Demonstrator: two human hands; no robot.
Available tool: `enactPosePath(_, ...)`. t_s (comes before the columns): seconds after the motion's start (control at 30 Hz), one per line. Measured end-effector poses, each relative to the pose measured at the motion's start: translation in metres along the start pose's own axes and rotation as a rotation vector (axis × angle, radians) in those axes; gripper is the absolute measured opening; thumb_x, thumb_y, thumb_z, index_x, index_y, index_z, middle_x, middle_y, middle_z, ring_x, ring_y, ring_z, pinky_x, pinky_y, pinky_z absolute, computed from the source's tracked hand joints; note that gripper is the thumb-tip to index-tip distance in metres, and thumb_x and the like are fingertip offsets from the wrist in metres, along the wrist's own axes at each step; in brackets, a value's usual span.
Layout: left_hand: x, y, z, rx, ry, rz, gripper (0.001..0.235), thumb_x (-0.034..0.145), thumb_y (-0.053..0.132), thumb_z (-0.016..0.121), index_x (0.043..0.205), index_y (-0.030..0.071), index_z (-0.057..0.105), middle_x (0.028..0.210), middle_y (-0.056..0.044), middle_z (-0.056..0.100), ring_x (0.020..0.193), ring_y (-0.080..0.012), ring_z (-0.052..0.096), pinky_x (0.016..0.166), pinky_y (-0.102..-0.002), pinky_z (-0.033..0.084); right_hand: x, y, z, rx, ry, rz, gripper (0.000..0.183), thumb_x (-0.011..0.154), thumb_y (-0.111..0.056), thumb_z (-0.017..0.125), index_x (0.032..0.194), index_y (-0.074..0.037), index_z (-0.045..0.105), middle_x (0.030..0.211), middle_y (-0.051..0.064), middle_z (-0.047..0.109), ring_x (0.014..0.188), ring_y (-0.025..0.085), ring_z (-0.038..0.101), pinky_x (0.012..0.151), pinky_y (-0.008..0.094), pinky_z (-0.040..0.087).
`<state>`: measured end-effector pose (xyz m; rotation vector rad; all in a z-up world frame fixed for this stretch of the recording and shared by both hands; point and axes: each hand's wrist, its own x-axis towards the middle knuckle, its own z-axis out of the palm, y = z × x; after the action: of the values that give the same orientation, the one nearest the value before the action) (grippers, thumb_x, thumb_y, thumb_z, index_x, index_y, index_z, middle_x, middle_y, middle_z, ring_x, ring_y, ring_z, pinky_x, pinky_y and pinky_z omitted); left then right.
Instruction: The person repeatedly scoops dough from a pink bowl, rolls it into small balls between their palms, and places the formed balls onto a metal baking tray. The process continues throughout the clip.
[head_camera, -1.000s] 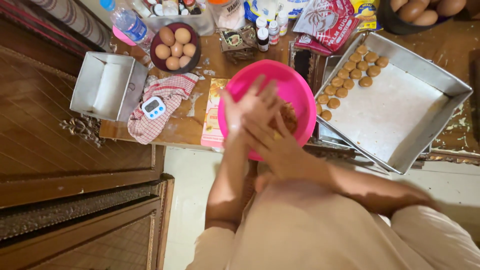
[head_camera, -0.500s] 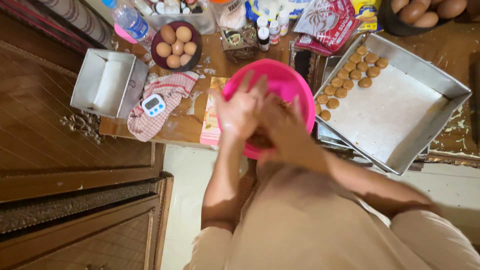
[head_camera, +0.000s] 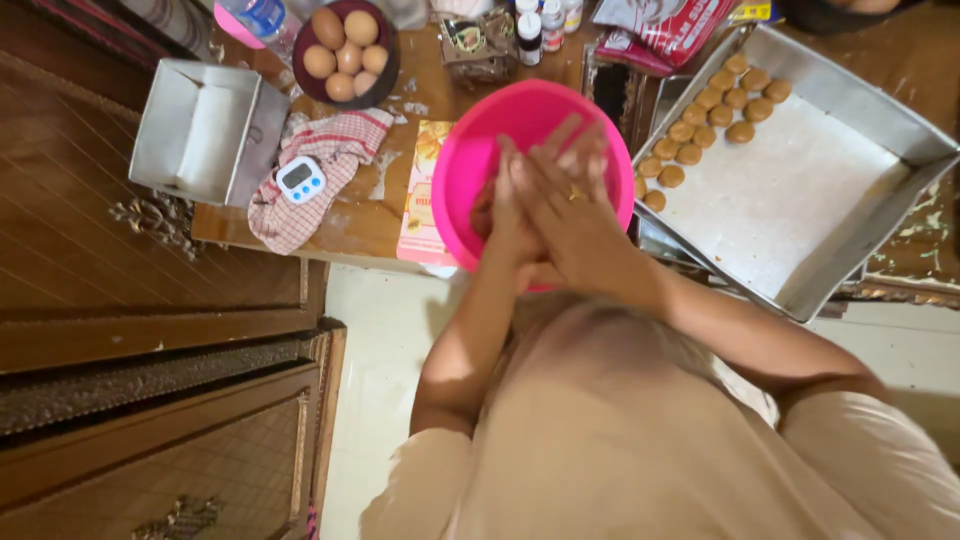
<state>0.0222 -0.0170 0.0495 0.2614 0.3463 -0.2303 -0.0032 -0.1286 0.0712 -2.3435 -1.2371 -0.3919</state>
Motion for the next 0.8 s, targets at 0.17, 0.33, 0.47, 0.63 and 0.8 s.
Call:
enactPosePath(0.17, 0.008, 0.013, -0.001, 0.023, -0.161, 0.017, 0.062, 0.106, 0.043, 0.039, 0.161, 0.014, 0.036, 0.165, -0.025, 0.033, 0.154, -0.0360, 0.032, 0.130, -0.047, 0.027, -0.036, 0.060, 0.014, 0.290, 0.235, 0.303, 0.084, 0.085, 0.010, 0.060, 0.159, 0.017, 0.021, 0.167, 0.032, 0.007, 0.159, 0.042, 0.017, 0.134, 0.040, 0.016)
enactPosePath(0.33, 0.018, -0.007, -0.053, 1.083, -0.304, 0.337, 0.066, 0.103, 0.043, 0.047, 0.161, 0.013, 0.034, 0.166, -0.020, 0.036, 0.154, -0.0314, 0.036, 0.129, -0.039, 0.029, 0.054, 0.011, -0.074, 0.193, 0.415, 0.203, 0.065, 0.086, -0.046, 0.040, 0.128, 0.002, 0.051, 0.122, 0.021, 0.051, 0.112, 0.036, 0.046, 0.101, 0.052, 0.026)
enactPosePath(0.47, 0.033, -0.015, -0.086, 1.607, -0.408, 0.596, 0.069, 0.098, 0.052, 0.060, 0.155, 0.017, 0.045, 0.163, -0.010, 0.045, 0.153, -0.0273, 0.039, 0.132, -0.041, 0.023, 0.048, 0.007, 0.071, -0.333, 0.258, 0.906, 0.142, 0.054, -0.119, 0.023, 0.173, -0.043, 0.005, 0.178, -0.009, -0.014, 0.169, 0.041, -0.016, 0.144, 0.058, -0.006)
enactPosePath(0.63, 0.021, -0.015, -0.061, 0.731, -0.668, 0.285, 0.074, 0.099, 0.073, 0.050, 0.156, 0.026, 0.050, 0.162, 0.000, 0.048, 0.154, -0.0219, 0.041, 0.132, -0.048, 0.020, 0.073, -0.028, -0.032, -0.206, 0.065, 0.508, 0.084, 0.104, -0.070, 0.033, 0.163, -0.011, 0.030, 0.166, 0.019, 0.030, 0.151, 0.045, 0.013, 0.117, 0.074, 0.000)
enactPosePath(0.8, 0.024, -0.012, -0.049, -0.173, -0.825, -0.050, 0.083, 0.099, 0.094, 0.039, 0.156, 0.036, 0.053, 0.162, 0.011, 0.051, 0.154, -0.0166, 0.042, 0.133, -0.055, 0.017, 0.073, -0.002, 0.005, -0.181, -0.002, 0.717, 0.110, 0.083, -0.088, 0.013, 0.170, -0.022, 0.015, 0.175, 0.004, 0.008, 0.158, 0.031, -0.006, 0.124, 0.062, -0.016)
